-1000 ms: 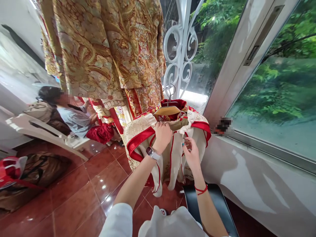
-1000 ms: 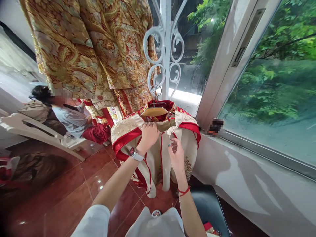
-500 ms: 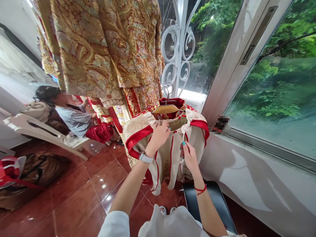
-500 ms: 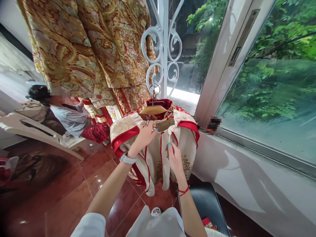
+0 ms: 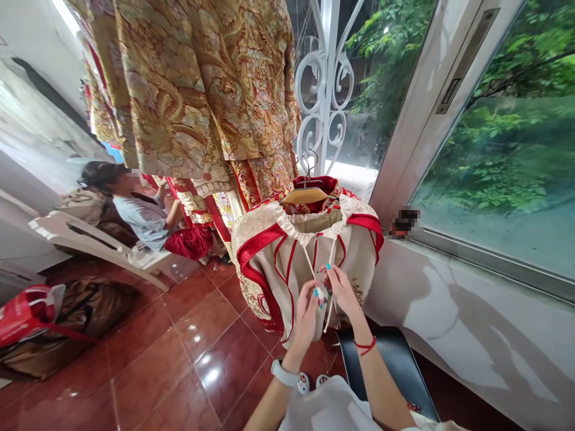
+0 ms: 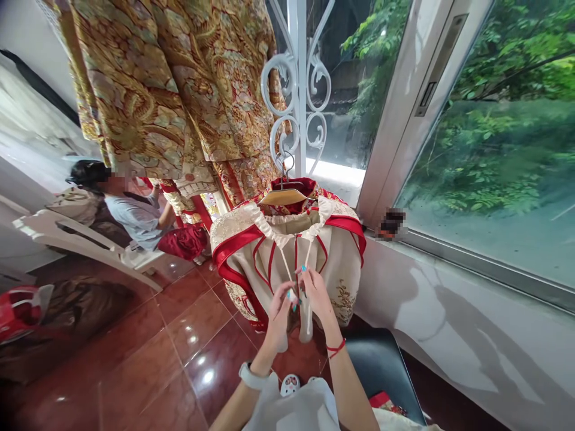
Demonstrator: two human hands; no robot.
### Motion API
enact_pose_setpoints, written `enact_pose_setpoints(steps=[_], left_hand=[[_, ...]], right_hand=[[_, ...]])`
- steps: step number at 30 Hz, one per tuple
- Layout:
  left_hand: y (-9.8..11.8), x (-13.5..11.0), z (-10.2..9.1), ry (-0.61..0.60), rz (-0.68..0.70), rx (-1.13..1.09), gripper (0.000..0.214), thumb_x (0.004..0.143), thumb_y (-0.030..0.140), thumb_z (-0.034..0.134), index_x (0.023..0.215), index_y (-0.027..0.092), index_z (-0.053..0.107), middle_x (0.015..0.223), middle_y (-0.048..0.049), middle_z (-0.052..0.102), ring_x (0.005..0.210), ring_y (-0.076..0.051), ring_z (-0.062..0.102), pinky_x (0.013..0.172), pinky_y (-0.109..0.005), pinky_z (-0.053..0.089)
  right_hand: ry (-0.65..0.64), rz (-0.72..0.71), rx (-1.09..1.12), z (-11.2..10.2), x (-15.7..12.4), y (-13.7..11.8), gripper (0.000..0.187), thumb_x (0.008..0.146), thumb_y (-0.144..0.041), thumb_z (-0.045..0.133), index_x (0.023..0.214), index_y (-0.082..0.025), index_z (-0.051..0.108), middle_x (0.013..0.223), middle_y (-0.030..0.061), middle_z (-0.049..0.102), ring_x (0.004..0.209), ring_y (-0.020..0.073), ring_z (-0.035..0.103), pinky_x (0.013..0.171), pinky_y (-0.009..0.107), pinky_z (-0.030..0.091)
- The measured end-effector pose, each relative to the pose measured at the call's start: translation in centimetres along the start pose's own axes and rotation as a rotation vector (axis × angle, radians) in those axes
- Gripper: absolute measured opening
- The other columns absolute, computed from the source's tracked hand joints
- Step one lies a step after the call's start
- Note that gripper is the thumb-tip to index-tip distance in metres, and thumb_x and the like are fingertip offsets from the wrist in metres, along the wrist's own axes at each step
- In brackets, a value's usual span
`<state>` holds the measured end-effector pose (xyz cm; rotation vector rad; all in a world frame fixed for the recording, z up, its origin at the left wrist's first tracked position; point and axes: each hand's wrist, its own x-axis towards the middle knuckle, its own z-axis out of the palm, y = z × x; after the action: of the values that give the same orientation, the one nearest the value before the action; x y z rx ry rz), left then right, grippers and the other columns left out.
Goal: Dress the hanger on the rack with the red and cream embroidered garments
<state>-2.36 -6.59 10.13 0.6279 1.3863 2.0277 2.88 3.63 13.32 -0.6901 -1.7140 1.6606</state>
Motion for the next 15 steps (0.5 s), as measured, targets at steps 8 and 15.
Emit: enact_pose_setpoints(steps=[8, 15], left_hand=[[-5.6, -3.0, -3.0, 0.256, -0.301, -0.461, 0.044, 0.051, 0.047, 0.090, 0.079, 0.020, 0.070, 0.072, 0.0018, 0.060, 0.063, -0.009, 0.054, 0.063, -0.022, 0.047], [-4.8, -3.6, -5.4, 0.201, -0.179, -0.139, 0.036, 0.065, 0.054, 0.077, 0.082, 0.024, 0.066, 0.073, -0.0005, 0.057, 0.063, -0.015, 0.054, 0.063, -0.031, 0.050]], right_hand=[[-0.121, 0.031, -0.078, 1.4, 0.1, 1.5, 0.047, 0.087, -0.063, 0.046, 0.087, -0.017, 0.060, 0.055, -0.0068, 0.037, 0.051, 0.0108, 0.032, 0.050, 0.025, 0.025], [-0.183, -0.014, -0.150, 4.2, 0.4, 2.8, 0.036, 0.084, -0.051, 0.054, 0.068, -0.019, 0.052, 0.057, -0.0060, 0.038, 0.056, 0.0107, 0.032, 0.054, 0.025, 0.024]])
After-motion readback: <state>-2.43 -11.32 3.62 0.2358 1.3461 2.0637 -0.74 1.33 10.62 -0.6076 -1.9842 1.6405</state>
